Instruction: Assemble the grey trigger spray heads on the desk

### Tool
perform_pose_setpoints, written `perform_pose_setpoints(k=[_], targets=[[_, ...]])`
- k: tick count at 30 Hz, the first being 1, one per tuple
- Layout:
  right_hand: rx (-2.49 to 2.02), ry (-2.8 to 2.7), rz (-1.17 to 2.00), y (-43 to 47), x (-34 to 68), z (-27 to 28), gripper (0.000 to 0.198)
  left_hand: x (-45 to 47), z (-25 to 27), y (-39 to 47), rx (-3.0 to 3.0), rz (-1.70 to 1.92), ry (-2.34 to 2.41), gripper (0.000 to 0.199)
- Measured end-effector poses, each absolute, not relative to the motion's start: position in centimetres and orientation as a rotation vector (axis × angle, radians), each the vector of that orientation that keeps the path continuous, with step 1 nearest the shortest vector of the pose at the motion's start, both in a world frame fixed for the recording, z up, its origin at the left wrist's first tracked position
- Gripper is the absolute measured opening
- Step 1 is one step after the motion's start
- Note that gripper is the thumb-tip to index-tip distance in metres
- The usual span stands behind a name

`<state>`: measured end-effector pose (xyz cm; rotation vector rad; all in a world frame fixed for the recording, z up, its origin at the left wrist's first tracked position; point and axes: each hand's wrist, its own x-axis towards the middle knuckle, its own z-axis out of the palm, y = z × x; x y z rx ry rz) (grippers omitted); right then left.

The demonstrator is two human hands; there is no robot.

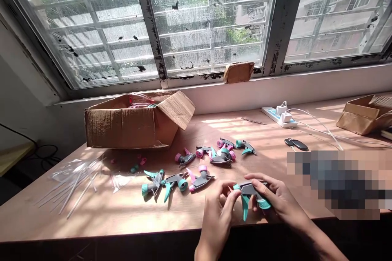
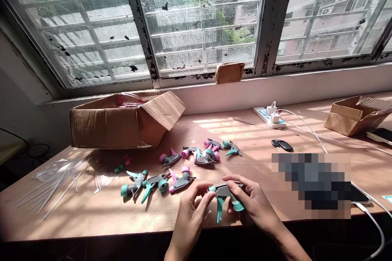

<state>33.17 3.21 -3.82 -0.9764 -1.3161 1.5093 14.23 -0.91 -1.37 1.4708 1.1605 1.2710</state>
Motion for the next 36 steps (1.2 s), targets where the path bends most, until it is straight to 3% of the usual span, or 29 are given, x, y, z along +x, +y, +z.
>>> perform_pose_setpoints(k=[4, 8, 17, 28, 36], targets=[[-0.937, -1.346, 1.498, 3.25, 33.10, -4.21, 0.044, 14.34, -0.84, -0.79, 1.463, 1.272, 1.175, 0.026], [-0.919, -1.368, 1.476, 3.35, 33.07, -4.33, 0.041, 14.45, -0.71, -0.49, 1.507, 1.234, 1.226, 0.030], [-0.891, -1.422, 1.339, 3.25, 33.25, -4.02, 0.040, 14.82, -1.09, -0.42, 1.629, 1.104, 1.368, 0.040], [-0.980, -1.353, 1.498, 3.23, 33.20, -3.44, 0.052, 14.16, -1.42, -0.44, 1.708, 1.041, 1.269, 0.033], [-0.930, -1.363, 1.525, 3.65, 33.94, -3.50, 0.051, 14.35, -0.81, -0.73, 1.736, 1.029, 1.250, 0.025]])
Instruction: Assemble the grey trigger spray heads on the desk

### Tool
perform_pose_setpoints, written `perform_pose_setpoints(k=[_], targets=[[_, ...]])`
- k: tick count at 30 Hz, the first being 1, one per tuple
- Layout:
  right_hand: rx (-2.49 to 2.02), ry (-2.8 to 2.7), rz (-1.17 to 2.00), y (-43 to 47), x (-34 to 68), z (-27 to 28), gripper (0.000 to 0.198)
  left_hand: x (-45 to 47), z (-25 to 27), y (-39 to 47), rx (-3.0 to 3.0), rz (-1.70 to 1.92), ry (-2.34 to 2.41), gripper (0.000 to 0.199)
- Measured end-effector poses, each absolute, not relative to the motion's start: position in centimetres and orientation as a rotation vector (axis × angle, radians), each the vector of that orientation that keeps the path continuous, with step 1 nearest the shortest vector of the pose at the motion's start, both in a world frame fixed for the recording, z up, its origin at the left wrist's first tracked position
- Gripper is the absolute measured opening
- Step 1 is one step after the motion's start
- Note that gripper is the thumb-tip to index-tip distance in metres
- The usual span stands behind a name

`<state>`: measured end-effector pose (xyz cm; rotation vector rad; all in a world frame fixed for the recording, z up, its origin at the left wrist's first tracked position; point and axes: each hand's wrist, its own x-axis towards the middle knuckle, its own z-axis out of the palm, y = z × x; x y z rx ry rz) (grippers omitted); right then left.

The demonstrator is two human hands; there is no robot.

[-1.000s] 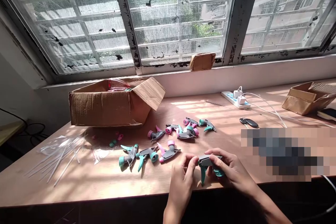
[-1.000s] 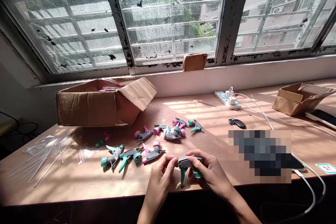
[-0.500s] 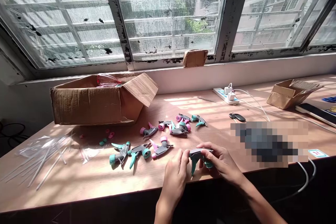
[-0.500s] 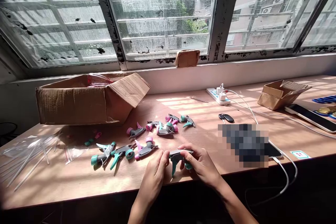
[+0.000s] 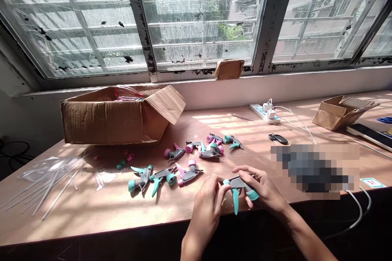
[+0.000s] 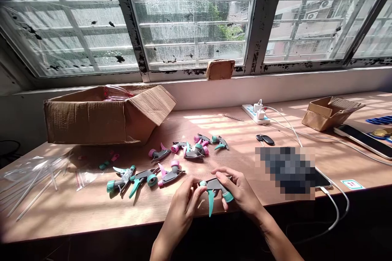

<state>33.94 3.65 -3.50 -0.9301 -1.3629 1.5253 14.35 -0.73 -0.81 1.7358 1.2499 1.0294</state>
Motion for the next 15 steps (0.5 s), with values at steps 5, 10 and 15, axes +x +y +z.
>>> perform_pose_setpoints(k=[5, 10, 15], targets=[[-0.949, -1.325, 1.533, 3.5, 33.5, -3.4, 0.064, 14.6, -1.0, -0.6, 1.577, 1.138, 1.227, 0.026], [-0.925, -1.264, 1.448, 3.8, 33.1, -3.6, 0.065, 14.8, -2.2, 0.1, 1.319, 1.303, 1.249, 0.026], [-0.920, -1.341, 1.320, 4.1, 32.6, -3.9, 0.058, 14.8, -2.9, 0.8, 1.128, 1.512, 1.234, 0.024]])
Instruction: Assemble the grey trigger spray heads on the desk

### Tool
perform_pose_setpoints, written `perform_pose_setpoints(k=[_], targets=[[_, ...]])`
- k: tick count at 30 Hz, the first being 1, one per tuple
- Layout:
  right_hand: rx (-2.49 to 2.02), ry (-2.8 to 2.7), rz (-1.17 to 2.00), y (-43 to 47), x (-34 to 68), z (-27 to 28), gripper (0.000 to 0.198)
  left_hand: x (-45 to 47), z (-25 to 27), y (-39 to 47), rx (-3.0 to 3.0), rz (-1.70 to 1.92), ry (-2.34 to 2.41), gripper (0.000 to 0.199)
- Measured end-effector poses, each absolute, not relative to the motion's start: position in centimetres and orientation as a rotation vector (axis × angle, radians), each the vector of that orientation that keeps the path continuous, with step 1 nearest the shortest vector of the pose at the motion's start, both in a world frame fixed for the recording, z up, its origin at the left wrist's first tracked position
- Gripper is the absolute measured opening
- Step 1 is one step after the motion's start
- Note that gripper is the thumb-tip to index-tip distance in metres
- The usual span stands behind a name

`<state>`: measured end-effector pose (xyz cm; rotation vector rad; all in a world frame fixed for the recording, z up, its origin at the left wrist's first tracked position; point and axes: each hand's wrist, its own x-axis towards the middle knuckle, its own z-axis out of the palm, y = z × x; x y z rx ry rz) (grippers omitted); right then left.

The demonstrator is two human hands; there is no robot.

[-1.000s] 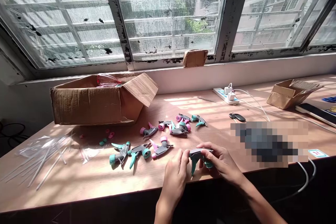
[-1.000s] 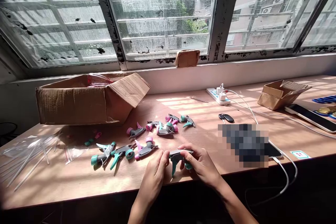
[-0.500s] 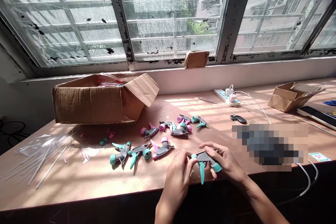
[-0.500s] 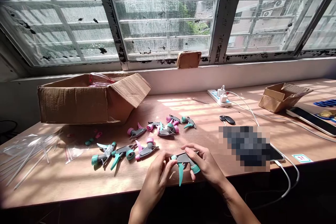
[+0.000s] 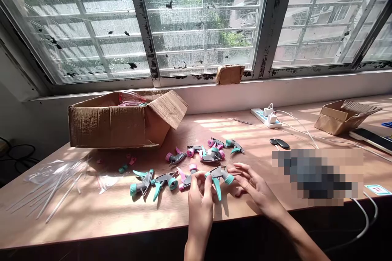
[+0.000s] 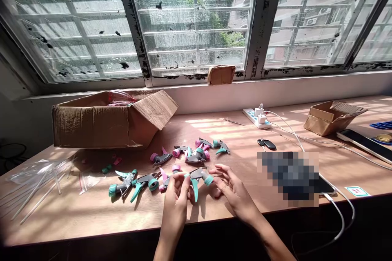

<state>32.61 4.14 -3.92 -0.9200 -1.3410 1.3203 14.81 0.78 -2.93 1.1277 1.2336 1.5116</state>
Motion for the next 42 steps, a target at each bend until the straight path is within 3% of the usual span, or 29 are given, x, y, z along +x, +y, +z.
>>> perform_pose_setpoints(k=[9, 15, 23, 26, 29, 37, 42], targets=[[-0.953, -1.529, 1.225, 3.9, 32.7, -4.2, 0.040, 14.6, -2.0, 0.1, 1.204, 1.506, 1.307, 0.031], [-0.987, -1.612, 1.202, 3.5, 32.7, -3.6, 0.041, 12.5, -1.5, -0.8, 1.295, 1.611, 1.323, 0.033], [-1.043, -1.720, 1.112, 3.6, 32.7, -3.5, 0.039, -1.1, 1.2, 0.9, 1.441, 1.768, 1.813, 0.032], [-1.059, -1.696, 1.149, 3.5, 32.6, -3.6, 0.038, -6.3, 0.9, 2.2, 1.435, 1.487, 2.153, 0.041], [-1.054, -1.694, 1.151, 3.5, 32.5, -3.6, 0.037, -9.3, 0.0, 3.1, 1.452, 1.432, 2.300, 0.035], [-1.060, -1.678, 1.114, 3.7, 32.1, -3.5, 0.038, -9.7, -1.4, 3.1, 1.496, 1.446, 2.339, 0.028], [-1.144, -1.718, 0.916, 5.8, 32.8, -3.4, 0.035, -8.8, -0.8, 2.0, 1.427, 1.558, 2.348, 0.028]])
